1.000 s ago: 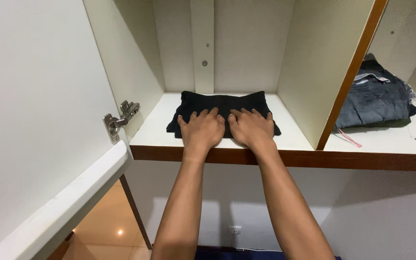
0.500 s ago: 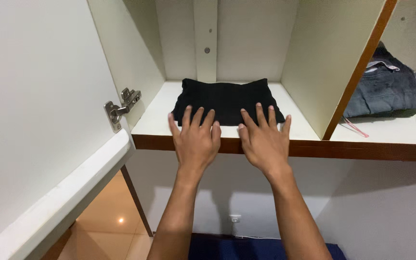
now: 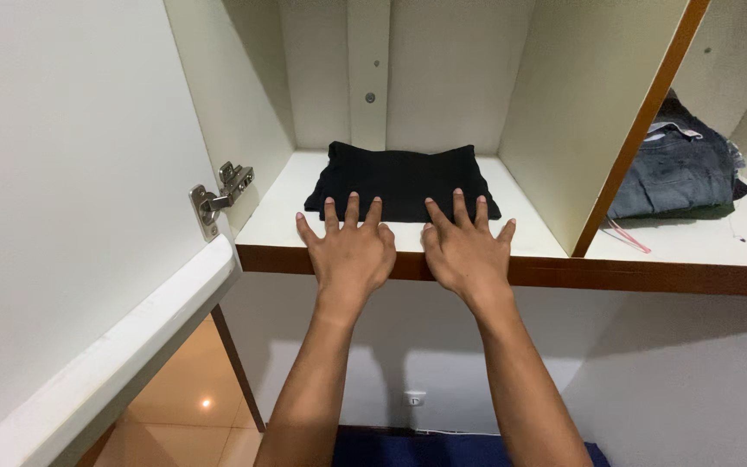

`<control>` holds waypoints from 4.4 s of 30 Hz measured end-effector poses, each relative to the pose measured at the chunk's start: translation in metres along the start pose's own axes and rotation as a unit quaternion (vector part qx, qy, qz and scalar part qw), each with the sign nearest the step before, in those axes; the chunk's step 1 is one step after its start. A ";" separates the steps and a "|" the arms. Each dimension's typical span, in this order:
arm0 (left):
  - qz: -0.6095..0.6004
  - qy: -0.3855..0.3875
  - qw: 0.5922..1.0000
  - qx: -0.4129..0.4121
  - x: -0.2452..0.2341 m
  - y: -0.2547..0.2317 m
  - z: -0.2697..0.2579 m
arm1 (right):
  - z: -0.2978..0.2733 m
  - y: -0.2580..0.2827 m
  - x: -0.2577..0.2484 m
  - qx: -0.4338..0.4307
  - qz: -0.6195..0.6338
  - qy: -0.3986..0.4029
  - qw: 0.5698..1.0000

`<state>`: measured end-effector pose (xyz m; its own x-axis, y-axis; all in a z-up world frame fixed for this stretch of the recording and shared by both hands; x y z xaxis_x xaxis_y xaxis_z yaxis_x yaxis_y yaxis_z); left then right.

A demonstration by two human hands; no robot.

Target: The person folds a black shirt on a bed and places it onto a closet shelf.

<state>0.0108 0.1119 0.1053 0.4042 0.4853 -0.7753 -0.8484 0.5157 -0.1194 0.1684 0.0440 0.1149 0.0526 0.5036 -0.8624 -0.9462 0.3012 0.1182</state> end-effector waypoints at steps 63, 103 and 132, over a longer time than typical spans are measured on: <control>-0.143 -0.013 0.967 0.211 -0.002 0.059 -0.067 | -0.068 0.023 0.008 0.151 0.015 -0.192 0.969; -0.343 0.017 0.905 0.251 -0.105 0.044 -0.373 | -0.494 0.121 -0.086 0.270 -0.097 -0.183 0.940; -0.382 0.128 0.825 0.397 -0.061 0.068 -0.422 | -0.579 0.191 -0.036 0.431 -0.188 -0.170 0.866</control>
<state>-0.2161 -0.1807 -0.1178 0.5460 -0.3068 -0.7796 0.1515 0.9514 -0.2683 -0.1987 -0.3857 -0.1170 0.5352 0.4038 -0.7420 -0.2604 0.9144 0.3099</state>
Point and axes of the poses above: each hand's wrist, its own z-axis towards the middle knuckle, its own x-axis out of the palm, y = z × x, the point moved 4 cm from there along z, towards the middle knuckle, and after that the axes turned 7 degrees about z, right-handed, at the moved point
